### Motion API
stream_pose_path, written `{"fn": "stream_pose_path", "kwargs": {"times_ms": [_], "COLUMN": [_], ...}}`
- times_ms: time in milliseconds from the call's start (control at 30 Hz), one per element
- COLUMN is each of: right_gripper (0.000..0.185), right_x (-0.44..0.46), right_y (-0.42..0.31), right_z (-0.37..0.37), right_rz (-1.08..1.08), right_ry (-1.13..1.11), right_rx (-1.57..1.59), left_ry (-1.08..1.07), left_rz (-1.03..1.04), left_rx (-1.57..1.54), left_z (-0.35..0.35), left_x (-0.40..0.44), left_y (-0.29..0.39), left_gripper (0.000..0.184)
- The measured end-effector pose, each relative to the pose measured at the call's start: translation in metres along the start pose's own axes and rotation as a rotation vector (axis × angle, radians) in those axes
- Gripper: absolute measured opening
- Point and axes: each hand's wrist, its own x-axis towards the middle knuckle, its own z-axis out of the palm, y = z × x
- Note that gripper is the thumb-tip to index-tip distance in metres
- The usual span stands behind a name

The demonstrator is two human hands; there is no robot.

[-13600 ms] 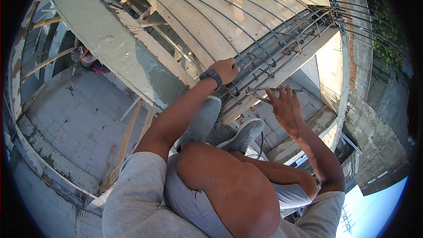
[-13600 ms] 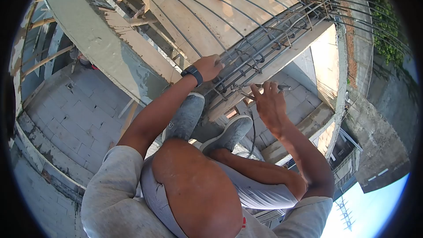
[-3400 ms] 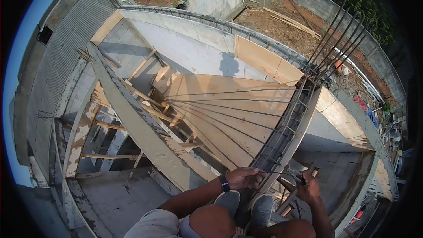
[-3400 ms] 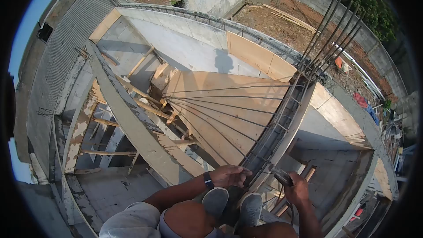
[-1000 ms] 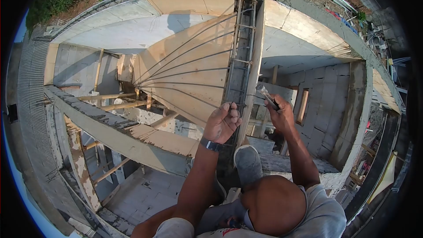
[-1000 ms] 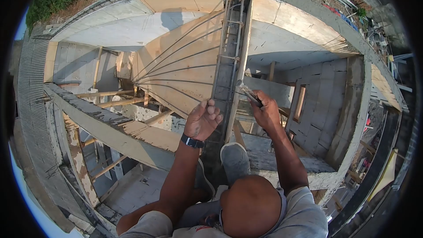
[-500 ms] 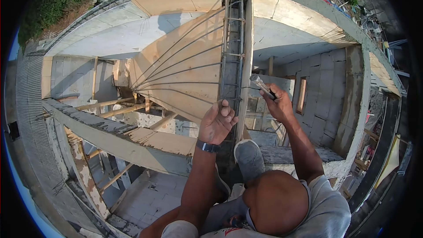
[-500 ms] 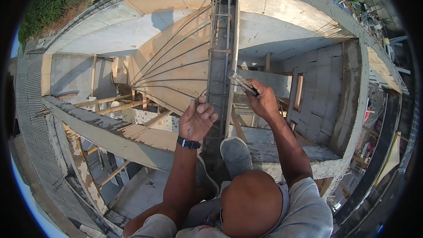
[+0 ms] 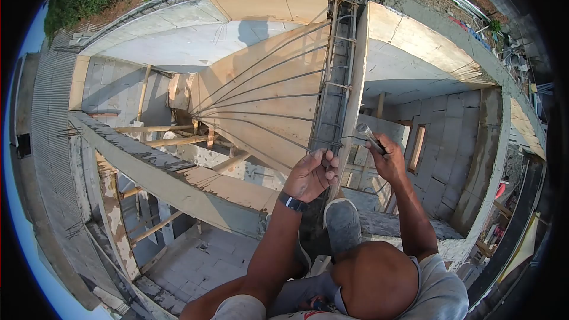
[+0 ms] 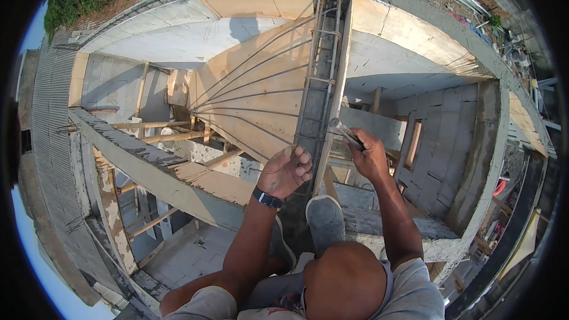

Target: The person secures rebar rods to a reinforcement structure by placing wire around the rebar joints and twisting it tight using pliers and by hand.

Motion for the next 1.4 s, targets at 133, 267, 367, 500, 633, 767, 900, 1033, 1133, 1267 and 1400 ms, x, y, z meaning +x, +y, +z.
{"fn": "stream_pose_path", "kwargs": {"times_ms": [133, 267, 367, 500, 633, 767, 900, 1033, 1133, 1267, 1400], "right_gripper": [0.016, 0.015, 0.019, 0.018, 0.016, 0.019, 0.015, 0.015, 0.015, 0.014, 0.013], "right_x": [-0.006, -0.009, -0.012, -0.016, -0.005, 0.011, 0.026, 0.037, 0.035, 0.019, -0.004], "right_y": [0.017, 0.020, 0.016, 0.015, 0.032, 0.024, 0.015, 0.017, 0.011, 0.026, 0.000], "right_z": [0.012, 0.020, 0.025, 0.034, 0.028, 0.002, -0.013, -0.018, -0.003, 0.027, 0.040], "right_rz": [0.029, 0.136, 0.115, 0.142, 0.063, 0.001, -0.152, -0.150, -0.068, 0.019, 0.166], "right_ry": [0.036, 0.030, 0.010, 0.032, 0.072, 0.119, 0.132, 0.094, 0.080, 0.135, 0.068], "right_rx": [0.040, 0.067, 0.010, 0.065, 0.124, -0.029, -0.066, -0.204, -0.125, 0.204, 0.230], "left_ry": [0.035, 0.039, 0.081, 0.078, 0.055, 0.006, -0.026, -0.028, -0.035, 0.041, 0.093], "left_rz": [-0.003, 0.100, 0.155, 0.189, 0.084, -0.016, -0.115, 0.044, 0.164, 0.262, 0.335], "left_rx": [0.021, -0.033, -0.132, -0.095, -0.059, 0.015, 0.136, 0.012, -0.029, 0.072, 0.050], "left_z": [-0.010, -0.014, -0.017, -0.007, -0.004, -0.013, -0.016, -0.014, -0.004, 0.008, 0.008], "left_x": [0.005, 0.015, 0.023, 0.025, 0.020, 0.021, 0.021, 0.026, 0.028, 0.032, 0.032], "left_y": [-0.002, -0.017, -0.021, -0.023, -0.019, -0.025, -0.037, -0.047, -0.046, -0.031, -0.027], "left_gripper": [0.022, 0.023, 0.022, 0.022, 0.023, 0.023, 0.021, 0.016, 0.014, 0.013, 0.014]}}
